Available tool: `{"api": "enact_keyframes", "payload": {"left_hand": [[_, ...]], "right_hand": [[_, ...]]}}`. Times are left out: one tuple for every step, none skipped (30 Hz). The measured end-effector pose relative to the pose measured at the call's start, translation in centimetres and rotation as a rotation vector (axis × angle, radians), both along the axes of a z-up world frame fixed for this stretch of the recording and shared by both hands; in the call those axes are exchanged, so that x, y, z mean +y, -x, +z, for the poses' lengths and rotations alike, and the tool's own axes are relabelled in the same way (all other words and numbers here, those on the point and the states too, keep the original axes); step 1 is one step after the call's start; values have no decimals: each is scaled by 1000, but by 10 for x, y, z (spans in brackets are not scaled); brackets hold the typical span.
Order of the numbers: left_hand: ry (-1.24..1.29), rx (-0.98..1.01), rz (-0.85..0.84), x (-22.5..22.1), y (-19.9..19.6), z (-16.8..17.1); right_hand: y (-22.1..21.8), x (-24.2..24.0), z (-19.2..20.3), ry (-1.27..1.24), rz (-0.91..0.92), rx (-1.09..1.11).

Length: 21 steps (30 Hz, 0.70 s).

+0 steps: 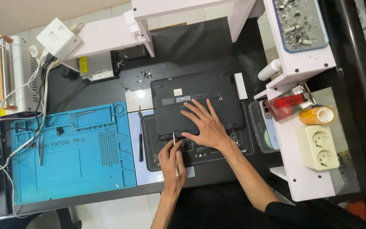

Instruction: Disassembling multiple laptops on a repair bench to access internal components.

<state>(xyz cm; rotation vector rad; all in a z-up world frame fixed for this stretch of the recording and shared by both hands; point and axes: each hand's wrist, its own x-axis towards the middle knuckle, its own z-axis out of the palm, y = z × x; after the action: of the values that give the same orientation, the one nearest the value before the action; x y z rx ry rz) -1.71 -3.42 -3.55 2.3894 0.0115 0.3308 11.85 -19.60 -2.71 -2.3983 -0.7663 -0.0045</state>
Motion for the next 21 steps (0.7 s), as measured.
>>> {"api": "enact_keyframes", "payload": {"left_hand": [[0,0,1,0,0,3],[63,18,34,0,0,6],[127,34,67,0,-1,8],[127,32,68,0,-1,5],[48,-17,39,0,-1,1],[-32,-67,11,1,-1,-3],[-32,-67,11,1,0,-5],[-122,-78,-14,2,0,-8],[-212,-91,-37,3,0,-11],[-212,-92,-36,4,1,-14],[-248,-97,-48,6,2,-16],[-285,-102,-60,7,3,-18],[-285,-102,-56,6,2,-15],[-301,-56,-65,5,1,-13],[-316,-10,-75,4,1,-11],[-317,-9,-72,2,1,-11],[-315,20,-87,1,0,-12],[-313,48,-103,0,-1,-13],[-315,48,-102,0,-1,-16],[-319,21,-92,0,-1,-19],[-321,-7,-82,-2,-1,-22]], "right_hand": [[0,0,0,0,1,0],[1,1,-1,3,-1,6],[1,1,-1,7,-2,10],[1,1,0,7,-2,8],[1,1,1,2,-6,10],[0,1,1,-3,-11,12],[1,1,2,-3,-11,12],[1,2,4,-12,-15,26],[1,2,5,-21,-18,40],[0,5,11,-21,-17,38],[0,8,17,-6,-27,52],[1,11,23,8,-37,66],[-1,14,22,8,-34,65],[-2,17,21,9,-31,62],[-2,20,20,9,-28,60],[-3,22,15,8,-25,60],[-4,25,11,-27,17,35],[-6,28,7,-62,60,11],[-5,30,6,-64,60,10],[-5,32,6,-84,92,-11],[-5,34,6,-102,122,-32]]}}
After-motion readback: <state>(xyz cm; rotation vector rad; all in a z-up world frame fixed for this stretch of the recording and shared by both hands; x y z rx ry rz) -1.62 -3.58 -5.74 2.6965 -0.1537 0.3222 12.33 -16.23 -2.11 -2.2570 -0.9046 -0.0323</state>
